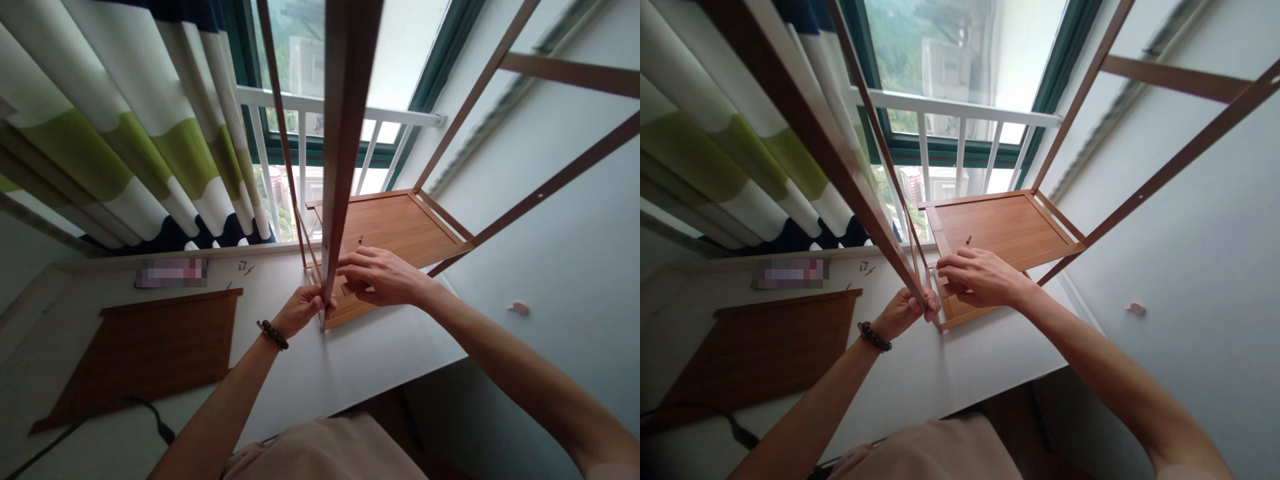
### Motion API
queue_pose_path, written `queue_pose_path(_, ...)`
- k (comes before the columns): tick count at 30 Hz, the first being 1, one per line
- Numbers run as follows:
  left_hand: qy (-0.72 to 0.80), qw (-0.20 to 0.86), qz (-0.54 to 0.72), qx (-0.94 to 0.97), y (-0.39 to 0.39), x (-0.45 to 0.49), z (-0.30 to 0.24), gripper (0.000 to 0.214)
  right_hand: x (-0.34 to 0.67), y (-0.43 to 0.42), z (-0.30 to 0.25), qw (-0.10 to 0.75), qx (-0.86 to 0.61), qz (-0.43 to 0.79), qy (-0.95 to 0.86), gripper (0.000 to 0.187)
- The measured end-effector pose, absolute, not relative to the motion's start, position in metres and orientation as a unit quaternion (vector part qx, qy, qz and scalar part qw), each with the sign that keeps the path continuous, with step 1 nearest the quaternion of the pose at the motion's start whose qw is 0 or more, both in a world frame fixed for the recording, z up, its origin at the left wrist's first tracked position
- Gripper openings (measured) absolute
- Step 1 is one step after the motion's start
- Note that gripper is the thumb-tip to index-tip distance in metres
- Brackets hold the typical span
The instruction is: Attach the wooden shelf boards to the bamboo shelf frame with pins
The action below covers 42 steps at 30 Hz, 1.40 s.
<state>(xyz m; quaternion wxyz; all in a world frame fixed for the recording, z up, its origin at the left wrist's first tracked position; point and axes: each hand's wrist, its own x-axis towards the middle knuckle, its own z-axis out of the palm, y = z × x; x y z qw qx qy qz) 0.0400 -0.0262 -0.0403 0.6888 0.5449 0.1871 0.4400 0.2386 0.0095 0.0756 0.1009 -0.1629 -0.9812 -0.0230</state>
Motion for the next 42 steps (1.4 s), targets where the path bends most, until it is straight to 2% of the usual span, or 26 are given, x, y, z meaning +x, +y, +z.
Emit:
queue_pose_path(5,0.192,0.7,0.459,0.512,-0.028,0.052,-0.038,0.046,0.244,0.016,0.075,0.1,-0.111,-0.033,-0.988,0.018)
queue_pose_path(11,0.215,0.688,0.465,0.513,-0.029,0.068,-0.034,0.048,0.248,0.021,0.071,0.098,-0.072,-0.038,-0.992,0.022)
queue_pose_path(15,0.206,0.691,0.473,0.507,-0.03,0.073,-0.036,0.049,0.252,0.021,0.071,0.095,-0.066,-0.033,-0.993,0.021)
queue_pose_path(24,0.176,0.686,0.495,0.503,-0.038,0.08,-0.034,0.029,0.263,0.018,0.072,0.097,-0.06,-0.028,-0.993,0.018)
queue_pose_path(42,0.185,0.656,0.517,0.518,-0.038,0.087,-0.03,0.029,0.265,0.018,0.066,0.069,-0.073,-0.073,-0.992,0.02)
